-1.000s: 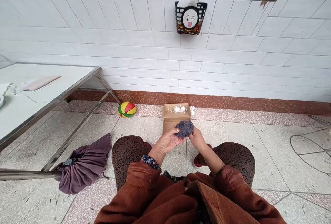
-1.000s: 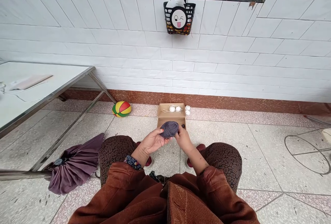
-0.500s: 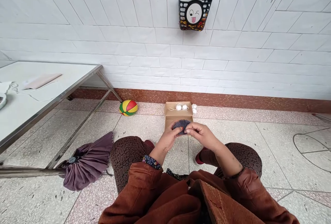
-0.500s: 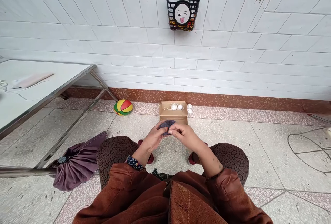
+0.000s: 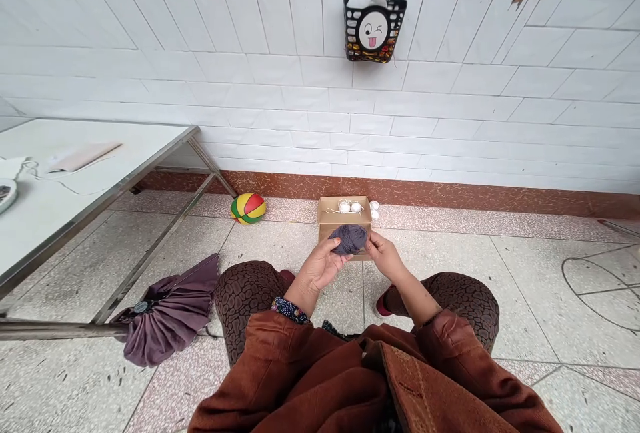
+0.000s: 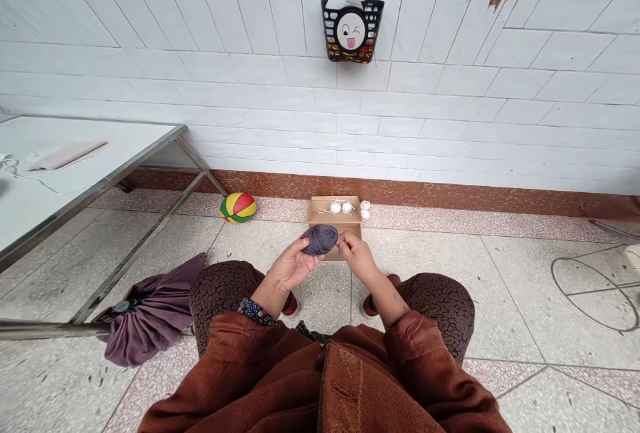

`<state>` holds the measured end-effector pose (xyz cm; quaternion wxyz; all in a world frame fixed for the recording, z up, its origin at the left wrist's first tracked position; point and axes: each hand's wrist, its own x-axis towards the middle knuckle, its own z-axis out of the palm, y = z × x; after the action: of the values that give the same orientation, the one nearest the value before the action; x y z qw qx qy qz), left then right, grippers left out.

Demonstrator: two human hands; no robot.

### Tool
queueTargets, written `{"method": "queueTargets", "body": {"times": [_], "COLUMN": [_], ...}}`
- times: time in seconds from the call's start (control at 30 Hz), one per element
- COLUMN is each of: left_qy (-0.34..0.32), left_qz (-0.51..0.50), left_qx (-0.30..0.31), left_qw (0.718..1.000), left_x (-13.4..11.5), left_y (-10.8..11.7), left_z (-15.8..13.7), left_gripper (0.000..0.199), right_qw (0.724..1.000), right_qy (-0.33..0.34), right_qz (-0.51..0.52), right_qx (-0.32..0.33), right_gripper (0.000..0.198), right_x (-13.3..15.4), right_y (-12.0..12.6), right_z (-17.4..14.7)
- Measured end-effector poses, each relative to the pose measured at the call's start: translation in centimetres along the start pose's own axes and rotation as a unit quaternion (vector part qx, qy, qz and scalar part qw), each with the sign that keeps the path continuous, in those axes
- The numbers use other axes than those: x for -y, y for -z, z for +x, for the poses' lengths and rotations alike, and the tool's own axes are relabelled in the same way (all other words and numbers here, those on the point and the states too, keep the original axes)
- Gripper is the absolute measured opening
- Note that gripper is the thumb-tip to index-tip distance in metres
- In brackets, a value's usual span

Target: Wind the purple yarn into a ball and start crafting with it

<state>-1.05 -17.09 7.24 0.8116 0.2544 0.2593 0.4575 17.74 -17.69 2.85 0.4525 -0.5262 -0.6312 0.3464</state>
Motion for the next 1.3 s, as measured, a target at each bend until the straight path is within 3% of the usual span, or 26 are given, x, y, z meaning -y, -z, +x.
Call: {"method": "queueTargets", "body": {"times": [0.13,0.3,0.4,0.53,0.63,0.77,0.83,0.93,1.1,1.3], "left_qy": [-0.022,-0.056,-0.079,-0.053,-0.017,0.0,-0.014,-0.037,-0.034,-0.044], "left_qz": [0.002,0.088,0.197,0.274,0.232,0.087,0.011,-0.06,-0.013,0.097], "left_qx": [-0.057,-0.115,-0.103,-0.03,0.035,0.074,0.042,-0.051,-0.143,-0.102], "left_qw": [0.998,0.988,0.972,0.96,0.972,0.993,0.999,0.996,0.989,0.989], "left_x": [0.0,0.5,0.7,0.4,-0.1,-0.7,-1.0,-1.3,-0.7,0.3], "left_y": [0.2,0.4,0.5,0.3,-0.2,-0.8,-0.8,-0.5,0.4,0.3], "left_z": [0.4,0.1,-0.3,-1.1,-1.9,-2.2,-2.0,-1.2,-0.3,-0.7], "left_gripper": [0.032,0.043,0.052,0.061,0.061,0.056,0.048,0.034,0.032,0.052], "right_qw": [0.997,0.987,0.985,0.987,0.992,0.996,0.997,0.998,0.989,0.98], "right_qy": [0.042,0.098,0.116,0.121,0.087,0.037,0.024,0.02,0.079,0.142], "right_qz": [-0.041,-0.051,-0.052,-0.049,-0.025,0.019,0.028,0.017,-0.038,-0.058], "right_qx": [0.047,0.119,0.119,0.09,0.085,0.076,0.061,0.054,0.117,0.125], "right_gripper": [0.027,0.024,0.024,0.026,0.031,0.038,0.038,0.033,0.028,0.022], "right_x": [1.0,4.4,6.1,6.5,5.5,3.8,3.0,2.4,3.7,6.6], "right_y": [-0.7,0.2,1.3,2.7,3.0,2.1,1.3,0.1,-0.5,1.0], "right_z": [-2.0,-2.4,-1.4,1.0,2.5,2.6,1.7,-0.2,-2.4,-2.1]}}
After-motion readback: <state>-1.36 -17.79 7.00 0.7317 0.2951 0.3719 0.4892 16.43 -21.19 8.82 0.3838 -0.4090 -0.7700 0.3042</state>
